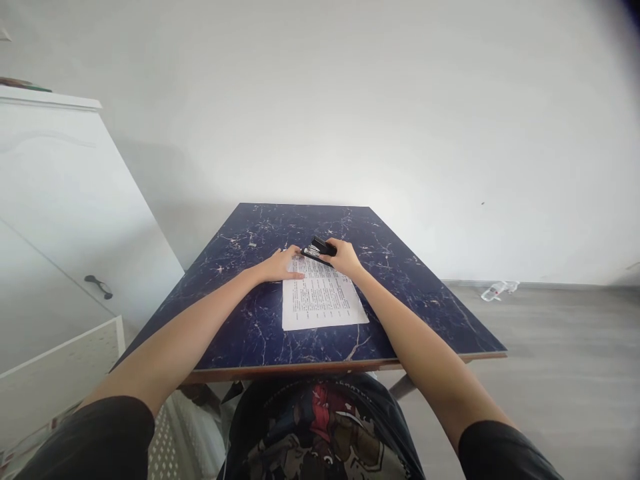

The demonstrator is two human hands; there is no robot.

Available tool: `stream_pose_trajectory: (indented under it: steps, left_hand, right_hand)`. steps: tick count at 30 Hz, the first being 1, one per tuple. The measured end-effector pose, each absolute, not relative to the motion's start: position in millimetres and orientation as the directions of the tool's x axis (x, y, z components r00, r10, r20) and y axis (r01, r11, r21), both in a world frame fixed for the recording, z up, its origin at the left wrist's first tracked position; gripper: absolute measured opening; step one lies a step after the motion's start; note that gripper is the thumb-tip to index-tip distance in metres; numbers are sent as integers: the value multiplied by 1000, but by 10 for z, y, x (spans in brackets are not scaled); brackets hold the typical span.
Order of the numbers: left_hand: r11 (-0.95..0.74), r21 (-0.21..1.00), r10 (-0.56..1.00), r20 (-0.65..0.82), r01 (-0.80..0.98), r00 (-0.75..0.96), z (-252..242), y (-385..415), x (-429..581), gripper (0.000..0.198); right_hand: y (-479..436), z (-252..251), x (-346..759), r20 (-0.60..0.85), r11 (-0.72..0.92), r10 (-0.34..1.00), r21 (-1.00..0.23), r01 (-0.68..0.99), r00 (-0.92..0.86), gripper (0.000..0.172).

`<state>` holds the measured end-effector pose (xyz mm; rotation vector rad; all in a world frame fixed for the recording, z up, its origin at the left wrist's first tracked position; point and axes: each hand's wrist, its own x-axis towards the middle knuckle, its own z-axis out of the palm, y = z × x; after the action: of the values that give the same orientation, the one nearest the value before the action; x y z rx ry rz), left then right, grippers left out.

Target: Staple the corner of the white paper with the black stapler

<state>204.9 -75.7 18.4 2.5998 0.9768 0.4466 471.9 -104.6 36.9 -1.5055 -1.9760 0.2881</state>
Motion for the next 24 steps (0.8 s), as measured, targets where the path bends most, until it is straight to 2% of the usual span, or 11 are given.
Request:
stream_pose_trajectory:
  steps: [3, 9, 13, 15, 17, 19, 21, 24]
  left_hand:
    - [-699, 429, 692, 204, 572, 692, 145, -712, 2018, 82]
    - [-692, 470, 691, 210, 548, 692, 91, -638, 1989, 90]
    - [-672, 535, 692, 211, 511, 690, 91, -634, 1995, 88]
    - [-668, 547, 693, 211, 505, 689, 91, -631, 1999, 87]
    - [-665, 556, 694, 211, 499, 689, 87, -625, 1997, 86]
    - [-658, 583, 692, 216, 477, 689, 81, -617, 1987, 85]
    - [-646, 620, 687, 218, 445, 693, 81, -611, 1973, 85]
    - [-616, 665, 698, 212, 422, 684, 98, -610, 1958, 86]
  right_hand:
    - [-1048, 358, 4737, 349, 351, 919, -514, 783, -183, 27]
    - [-1046, 320, 4683, 355, 523, 847, -426, 738, -395, 29]
    - [-1016, 320, 4703, 372, 553, 832, -479, 682, -412, 32]
    - [-994, 334, 4760, 420, 542, 836, -535, 648, -353, 29]
    - [-971, 344, 4827, 459, 472, 866, -624, 622, -196, 25]
    - [-950, 336, 4880, 400, 341, 916, -753, 563, -20, 29]
    - [-941, 305, 4899, 226, 180, 973, -871, 456, 48, 29]
    - [-957, 249, 4867, -58, -54, 998, -957, 286, -8, 25]
